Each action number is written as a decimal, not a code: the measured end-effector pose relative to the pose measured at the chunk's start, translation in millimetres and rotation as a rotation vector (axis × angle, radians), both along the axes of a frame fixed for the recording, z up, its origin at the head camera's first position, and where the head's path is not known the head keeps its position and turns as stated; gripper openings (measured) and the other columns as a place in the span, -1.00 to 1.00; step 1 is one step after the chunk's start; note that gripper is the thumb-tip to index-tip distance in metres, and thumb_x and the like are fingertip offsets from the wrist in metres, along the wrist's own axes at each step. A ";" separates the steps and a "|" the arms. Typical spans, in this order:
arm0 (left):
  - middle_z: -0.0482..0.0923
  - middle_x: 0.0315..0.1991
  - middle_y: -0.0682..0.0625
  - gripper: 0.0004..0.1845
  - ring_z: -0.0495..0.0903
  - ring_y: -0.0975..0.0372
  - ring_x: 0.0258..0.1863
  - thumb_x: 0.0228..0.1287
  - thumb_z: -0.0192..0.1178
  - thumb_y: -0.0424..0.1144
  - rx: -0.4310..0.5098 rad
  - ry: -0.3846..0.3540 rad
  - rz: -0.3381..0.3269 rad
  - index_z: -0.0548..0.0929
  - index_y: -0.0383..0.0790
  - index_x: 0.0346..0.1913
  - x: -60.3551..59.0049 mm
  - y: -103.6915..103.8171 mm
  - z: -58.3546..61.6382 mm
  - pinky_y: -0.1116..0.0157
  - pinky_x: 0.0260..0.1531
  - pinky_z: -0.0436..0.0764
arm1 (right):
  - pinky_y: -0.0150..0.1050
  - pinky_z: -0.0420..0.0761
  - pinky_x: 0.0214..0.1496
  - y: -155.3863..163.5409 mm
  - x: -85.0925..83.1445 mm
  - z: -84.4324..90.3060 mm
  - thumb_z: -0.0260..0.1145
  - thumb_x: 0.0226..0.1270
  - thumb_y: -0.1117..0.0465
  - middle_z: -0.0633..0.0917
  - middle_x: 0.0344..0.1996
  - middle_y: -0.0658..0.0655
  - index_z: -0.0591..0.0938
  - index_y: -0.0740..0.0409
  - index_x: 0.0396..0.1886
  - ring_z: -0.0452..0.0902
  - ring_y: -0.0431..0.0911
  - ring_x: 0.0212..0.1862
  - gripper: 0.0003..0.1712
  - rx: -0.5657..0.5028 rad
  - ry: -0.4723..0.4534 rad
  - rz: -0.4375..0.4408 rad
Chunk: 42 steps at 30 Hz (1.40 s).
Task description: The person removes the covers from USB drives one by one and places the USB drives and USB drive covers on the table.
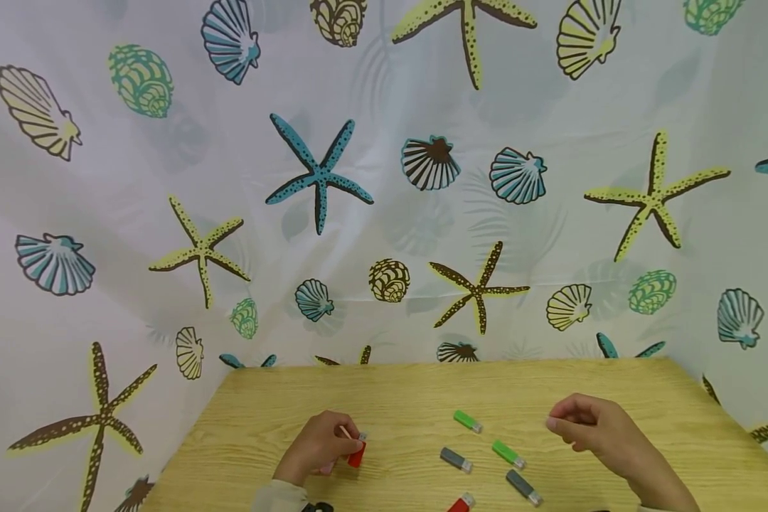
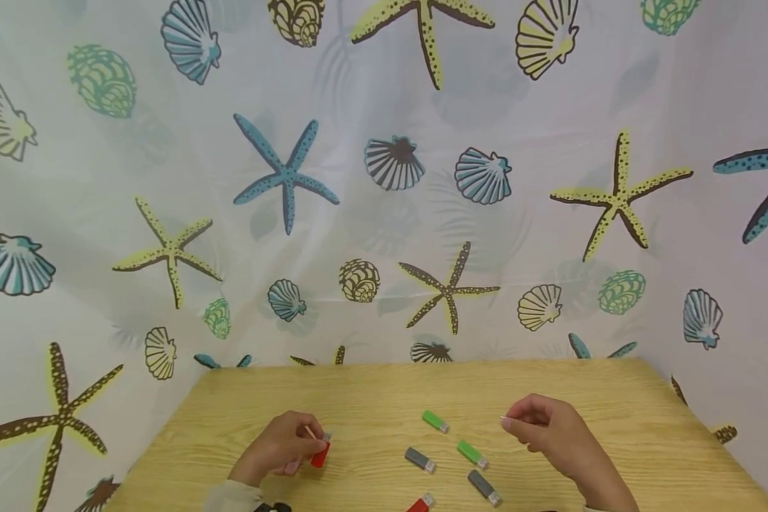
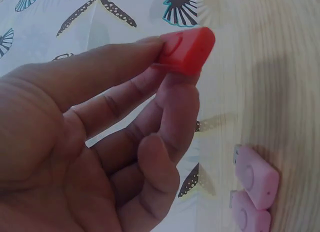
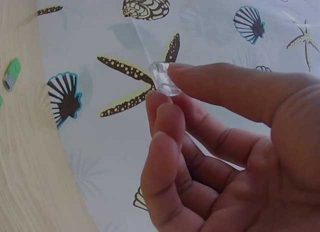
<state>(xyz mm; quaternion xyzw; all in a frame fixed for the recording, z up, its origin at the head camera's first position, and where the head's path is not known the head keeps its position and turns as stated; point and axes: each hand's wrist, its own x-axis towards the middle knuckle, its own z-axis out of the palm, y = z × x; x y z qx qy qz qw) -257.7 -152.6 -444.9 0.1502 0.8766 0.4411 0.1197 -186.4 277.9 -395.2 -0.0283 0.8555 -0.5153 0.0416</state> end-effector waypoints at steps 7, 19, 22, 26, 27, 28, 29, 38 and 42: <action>0.57 -0.59 -0.06 -0.92 0.29 0.30 -0.81 0.20 0.34 -0.27 -0.046 -0.032 0.084 0.66 -0.20 -0.36 1.3 -2.8 -1.5 0.37 -0.78 0.34 | -0.20 0.56 -0.30 9.9 -0.3 -4.3 0.31 0.33 0.00 0.63 -0.38 0.05 0.61 0.26 -0.14 0.51 -0.09 -0.34 -0.62 0.058 -0.037 -0.065; 0.54 -0.60 0.02 -0.85 0.45 0.24 -0.76 0.13 0.39 -0.25 -0.170 0.039 0.147 0.63 -0.17 -0.47 -2.5 -5.9 -11.1 0.29 -0.72 0.52 | -0.20 0.49 -0.38 29.3 -0.5 -14.8 0.29 0.34 0.01 0.59 -0.45 0.03 0.61 0.28 -0.16 0.37 -0.08 -0.43 -0.62 0.102 -0.081 -0.099; 0.54 -0.60 0.04 -0.84 0.50 0.21 -0.73 0.13 0.40 -0.26 -0.186 0.052 0.149 0.63 -0.18 -0.49 -2.3 -6.1 -11.5 0.30 -0.72 0.52 | -0.20 0.48 -0.39 36.3 -1.0 -18.2 0.30 0.32 -0.03 0.57 -0.46 0.03 0.61 0.29 -0.14 0.35 -0.09 -0.47 -0.57 0.101 -0.102 -0.116; 0.54 -0.60 0.03 -0.84 0.54 0.18 -0.71 0.13 0.39 -0.26 -0.209 0.054 0.151 0.62 -0.18 -0.50 -1.3 -6.0 -9.8 0.29 -0.71 0.54 | -0.20 0.46 -0.40 44.7 -2.1 -23.1 0.30 0.32 -0.05 0.54 -0.50 0.03 0.62 0.29 -0.13 0.33 -0.11 -0.51 -0.55 0.104 -0.123 -0.128; 0.54 -0.60 0.03 -0.84 0.55 0.18 -0.71 0.13 0.39 -0.26 -0.214 0.055 0.150 0.62 -0.18 -0.50 -1.1 -6.2 -9.7 0.30 -0.71 0.54 | -0.20 0.46 -0.40 46.6 -2.6 -24.2 0.30 0.32 -0.05 0.55 -0.48 0.03 0.62 0.29 -0.13 0.32 -0.11 -0.51 -0.55 0.106 -0.127 -0.131; 0.54 -0.61 0.03 -0.84 0.55 0.18 -0.71 0.13 0.39 -0.25 -0.220 0.057 0.150 0.62 -0.18 -0.50 -0.8 -6.2 -9.5 0.30 -0.71 0.53 | -0.20 0.45 -0.40 48.1 -3.2 -25.4 0.30 0.32 -0.04 0.55 -0.48 0.02 0.62 0.29 -0.13 0.32 -0.11 -0.52 -0.55 0.109 -0.135 -0.135; 0.54 -0.61 0.03 -0.83 0.54 0.18 -0.72 0.13 0.39 -0.25 -0.227 0.060 0.149 0.62 -0.17 -0.51 -0.7 -6.4 -9.6 0.30 -0.71 0.52 | -0.20 0.45 -0.41 49.5 -3.9 -26.3 0.29 0.33 -0.03 0.54 -0.48 0.03 0.62 0.30 -0.13 0.32 -0.11 -0.51 -0.56 0.111 -0.143 -0.138; 0.51 -0.64 0.06 -0.81 0.49 0.22 -0.74 0.12 0.40 -0.21 -0.245 0.088 0.160 0.63 -0.16 -0.54 -0.7 -6.0 -14.3 0.32 -0.72 0.46 | -0.21 0.43 -0.45 63.2 -8.6 -47.4 0.31 0.31 0.02 0.52 -0.47 0.05 0.61 0.32 -0.19 0.33 -0.10 -0.50 -0.61 0.125 -0.204 -0.185; 0.50 -0.67 0.07 -0.80 0.47 0.25 -0.75 0.10 0.41 -0.21 -0.246 0.102 0.167 0.62 -0.15 -0.56 -0.8 -5.3 -16.9 0.33 -0.72 0.46 | -0.20 0.42 -0.42 67.4 -7.8 -57.5 0.34 0.27 0.04 0.55 -0.46 0.07 0.62 0.32 -0.27 0.38 -0.08 -0.47 -0.63 0.186 -0.196 -0.193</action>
